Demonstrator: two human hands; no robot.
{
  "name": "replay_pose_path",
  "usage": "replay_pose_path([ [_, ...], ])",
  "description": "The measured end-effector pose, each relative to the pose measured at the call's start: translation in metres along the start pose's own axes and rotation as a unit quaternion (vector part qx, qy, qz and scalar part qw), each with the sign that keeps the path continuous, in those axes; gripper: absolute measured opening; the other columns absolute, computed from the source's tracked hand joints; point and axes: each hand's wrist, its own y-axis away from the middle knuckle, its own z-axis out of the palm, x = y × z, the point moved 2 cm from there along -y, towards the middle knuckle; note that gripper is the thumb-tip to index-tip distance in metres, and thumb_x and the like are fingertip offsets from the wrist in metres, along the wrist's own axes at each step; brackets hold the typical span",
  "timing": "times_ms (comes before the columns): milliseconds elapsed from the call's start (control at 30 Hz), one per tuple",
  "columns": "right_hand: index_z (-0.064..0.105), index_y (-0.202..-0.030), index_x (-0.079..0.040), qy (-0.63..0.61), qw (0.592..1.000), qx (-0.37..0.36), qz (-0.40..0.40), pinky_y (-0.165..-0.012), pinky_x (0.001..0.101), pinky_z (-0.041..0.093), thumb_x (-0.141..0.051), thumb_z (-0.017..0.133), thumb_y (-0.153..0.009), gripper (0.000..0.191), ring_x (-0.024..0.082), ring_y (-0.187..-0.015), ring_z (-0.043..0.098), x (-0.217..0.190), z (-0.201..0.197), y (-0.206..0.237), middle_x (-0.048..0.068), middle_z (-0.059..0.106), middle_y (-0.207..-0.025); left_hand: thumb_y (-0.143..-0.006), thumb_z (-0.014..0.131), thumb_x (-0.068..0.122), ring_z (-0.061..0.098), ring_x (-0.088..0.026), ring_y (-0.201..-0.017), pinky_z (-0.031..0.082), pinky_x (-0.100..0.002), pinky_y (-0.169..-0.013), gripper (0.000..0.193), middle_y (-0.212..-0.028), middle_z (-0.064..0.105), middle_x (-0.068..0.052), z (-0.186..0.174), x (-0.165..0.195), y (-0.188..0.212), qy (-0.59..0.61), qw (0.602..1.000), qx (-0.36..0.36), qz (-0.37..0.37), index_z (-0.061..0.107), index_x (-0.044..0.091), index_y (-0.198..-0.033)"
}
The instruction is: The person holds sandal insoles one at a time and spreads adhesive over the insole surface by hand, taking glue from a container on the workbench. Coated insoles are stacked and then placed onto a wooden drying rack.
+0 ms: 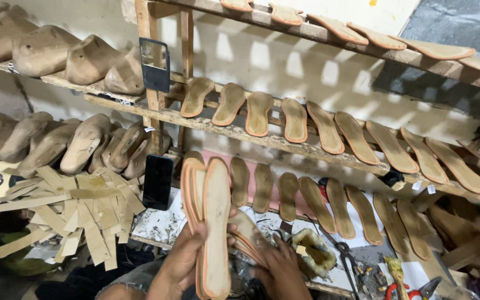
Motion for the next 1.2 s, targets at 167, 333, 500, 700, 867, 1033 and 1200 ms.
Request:
replay_pose_path([
  [167,-0.002,-0.161,-0.011,-0.551,0.819,0.067,0.144,-0.117,0.0419,0.035,-0.014,0.074,-0.091,0.103,0.031,-0.148,0.043,-0.043,-0.009,0.0,0.023,0.039,-0.158,-0.087,0.072,0.012,0.067,-0.022,-0.118,0.056,-0.038,-0.1,0.059,-0.132,0.068,-0.011,0.003,-0.04,-0.008,-0.129,0.989,0.067,0.018,0.051,0.003,-0.142],
  [333,-0.004,-0.162,-0.004,-0.529,0.825,-0.002,0.197,-0.118,0.0391,0.035,-0.013,0.078,-0.086,0.112,0.027,-0.153,0.038,-0.071,-0.024,0.003,0.021,0.042,-0.164,-0.096,0.058,0.038,0.068,-0.022,-0.107,0.057,-0.039,-0.092,0.056,-0.12,0.069,-0.013,-0.015,-0.069,-0.015,-0.067,0.982,0.177,0.019,0.052,0.002,-0.138],
  [500,0.003,-0.165,-0.002,-0.486,0.854,-0.048,0.179,-0.123,0.0384,0.027,-0.016,0.085,-0.09,0.112,0.028,-0.157,0.036,-0.075,-0.026,0.012,0.024,0.051,-0.162,-0.099,0.037,0.061,0.068,-0.025,-0.098,0.058,-0.043,-0.085,0.07,-0.112,0.07,-0.017,-0.024,-0.069,-0.014,-0.041,0.977,0.21,0.023,0.048,0.004,-0.139],
  [700,0.005,-0.166,-0.001,-0.443,0.887,0.056,0.116,-0.125,0.0417,0.031,-0.017,0.085,-0.093,0.11,0.035,-0.158,0.038,-0.077,-0.014,0.022,0.029,0.038,-0.168,-0.085,0.066,0.024,0.069,-0.024,-0.097,0.062,-0.042,-0.082,0.061,-0.117,0.069,-0.011,-0.001,-0.074,-0.013,-0.13,0.974,0.187,0.001,0.044,0.012,-0.141],
  [867,0.004,-0.167,-0.002,-0.479,0.875,0.041,0.055,-0.128,0.0454,0.025,-0.018,0.087,-0.089,0.115,0.038,-0.161,0.03,-0.062,-0.024,0.026,0.03,0.041,-0.167,-0.091,0.066,0.025,0.071,-0.022,-0.094,0.062,-0.04,-0.078,0.05,-0.114,0.073,-0.014,-0.003,-0.075,-0.013,-0.072,0.982,0.171,-0.043,0.055,0.001,-0.133],
  [1033,0.028,-0.167,-0.006,-0.327,0.943,0.066,0.01,-0.13,0.0475,0.032,-0.018,0.081,-0.092,0.092,0.04,-0.162,0.039,-0.058,-0.043,0.023,0.029,0.039,-0.17,-0.095,0.067,0.028,0.071,-0.024,-0.088,0.061,-0.038,-0.075,0.046,-0.104,0.073,-0.016,-0.007,-0.082,-0.011,-0.015,0.978,0.178,-0.108,0.062,-0.003,-0.129],
  [1200,0.044,-0.154,-0.008,-0.246,0.969,0.018,0.027,-0.119,0.0497,0.024,-0.036,0.092,-0.074,0.098,0.046,-0.146,0.033,-0.046,-0.063,0.026,0.03,0.042,-0.156,-0.09,0.065,0.017,0.072,-0.021,-0.096,0.061,-0.038,-0.08,0.045,-0.113,0.073,-0.012,0.001,-0.074,-0.01,-0.089,0.975,0.191,-0.068,0.056,0.006,-0.133],
])
